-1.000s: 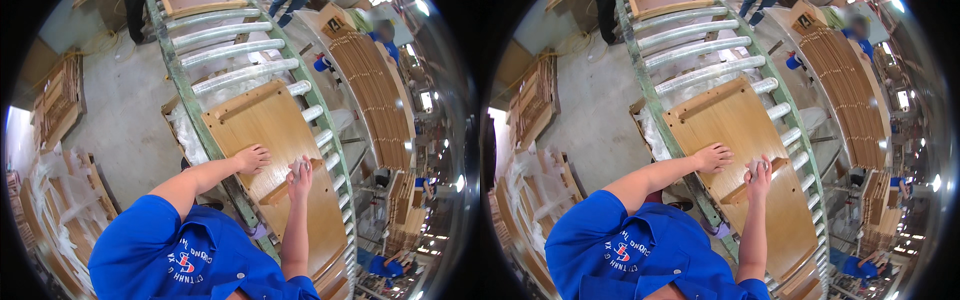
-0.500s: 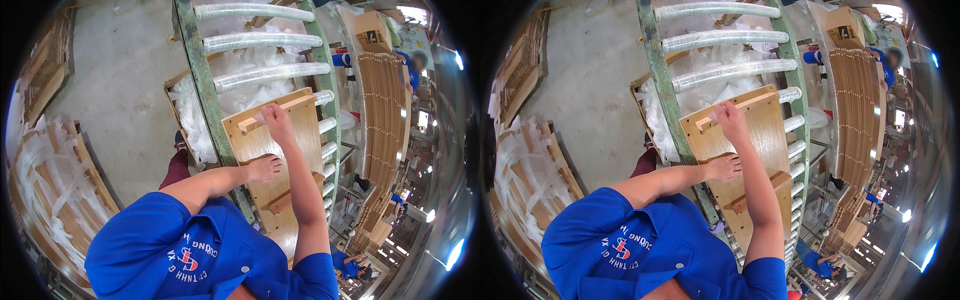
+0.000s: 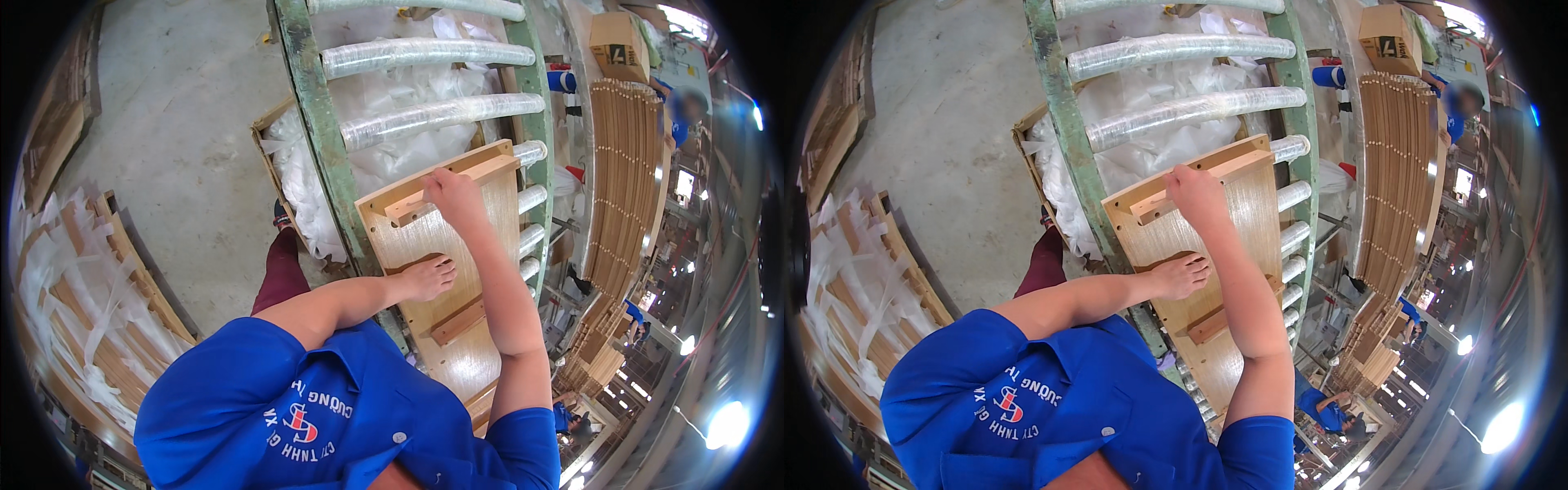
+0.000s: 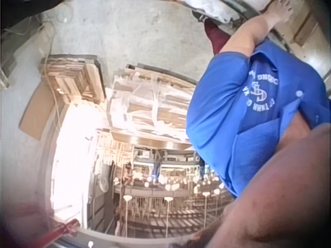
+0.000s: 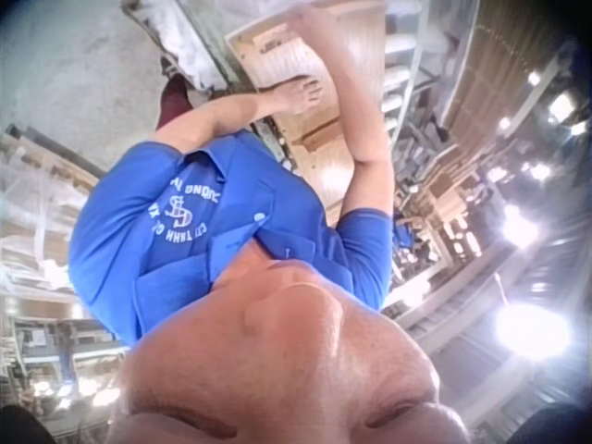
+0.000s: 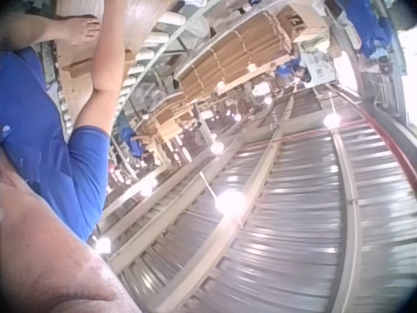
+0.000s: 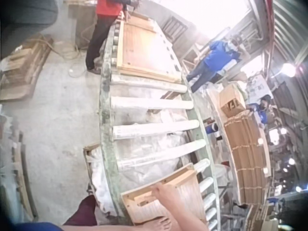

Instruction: The person wipes the surface of a large wooden panel on a roller conveyor with a cloth, then flips the panel to wipe the other side. They continue wiping additional panels and remove protective paper from a stack of finished panels.

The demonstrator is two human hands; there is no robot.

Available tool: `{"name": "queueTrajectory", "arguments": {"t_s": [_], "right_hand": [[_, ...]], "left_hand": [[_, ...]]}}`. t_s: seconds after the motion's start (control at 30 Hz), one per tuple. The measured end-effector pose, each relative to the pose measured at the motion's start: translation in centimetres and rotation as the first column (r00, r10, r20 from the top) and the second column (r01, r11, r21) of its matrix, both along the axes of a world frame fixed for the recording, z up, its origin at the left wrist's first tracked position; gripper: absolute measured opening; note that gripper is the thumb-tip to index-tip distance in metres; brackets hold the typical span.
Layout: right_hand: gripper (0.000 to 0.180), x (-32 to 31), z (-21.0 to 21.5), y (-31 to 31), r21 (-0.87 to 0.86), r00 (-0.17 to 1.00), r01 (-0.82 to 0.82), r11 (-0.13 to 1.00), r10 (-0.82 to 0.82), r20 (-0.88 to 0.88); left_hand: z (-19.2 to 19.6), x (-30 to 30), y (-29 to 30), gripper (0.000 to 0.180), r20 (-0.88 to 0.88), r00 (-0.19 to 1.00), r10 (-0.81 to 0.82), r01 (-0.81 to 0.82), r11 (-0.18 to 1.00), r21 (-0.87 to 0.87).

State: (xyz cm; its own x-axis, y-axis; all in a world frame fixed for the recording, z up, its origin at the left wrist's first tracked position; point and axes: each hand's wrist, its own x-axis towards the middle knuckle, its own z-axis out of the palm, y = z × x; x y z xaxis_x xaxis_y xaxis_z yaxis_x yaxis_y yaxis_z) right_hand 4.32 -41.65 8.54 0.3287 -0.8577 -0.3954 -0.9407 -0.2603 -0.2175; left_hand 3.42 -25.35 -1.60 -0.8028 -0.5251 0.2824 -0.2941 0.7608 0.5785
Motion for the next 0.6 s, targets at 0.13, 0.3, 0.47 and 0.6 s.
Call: {"name": "queueTrajectory", "arguments": {"t_s": [0.13,0.3,0.47,0.6], "right_hand": [[0.025,-1.9,0.3,-2.2,-0.013,0.996,0.066,0.998,-0.066,-0.058],[0.027,-5.2,0.2,-5.7,-0.087,0.974,0.15,0.985,-0.163,-0.156],[0.03,-7.8,0.3,-8.5,-0.147,0.945,0.149,0.978,-0.184,-0.27],[0.028,-9.2,0.3,-10.2,-0.175,0.912,0.201,0.964,-0.249,-0.326]], "left_hand": [[0.0,0.1,0.0,0.035,0.008,1.0,-0.021,0.021,1.0,0.004],[0.0,0.0,-0.1,0.036,0.022,0.999,-0.032,0.031,0.999,0.032],[0.0,0.0,-0.1,0.037,0.031,0.999,-0.035,0.034,0.999,0.027],[0.0,0.0,-0.2,0.038,0.043,0.998,-0.046,0.045,0.998,0.037]]}}
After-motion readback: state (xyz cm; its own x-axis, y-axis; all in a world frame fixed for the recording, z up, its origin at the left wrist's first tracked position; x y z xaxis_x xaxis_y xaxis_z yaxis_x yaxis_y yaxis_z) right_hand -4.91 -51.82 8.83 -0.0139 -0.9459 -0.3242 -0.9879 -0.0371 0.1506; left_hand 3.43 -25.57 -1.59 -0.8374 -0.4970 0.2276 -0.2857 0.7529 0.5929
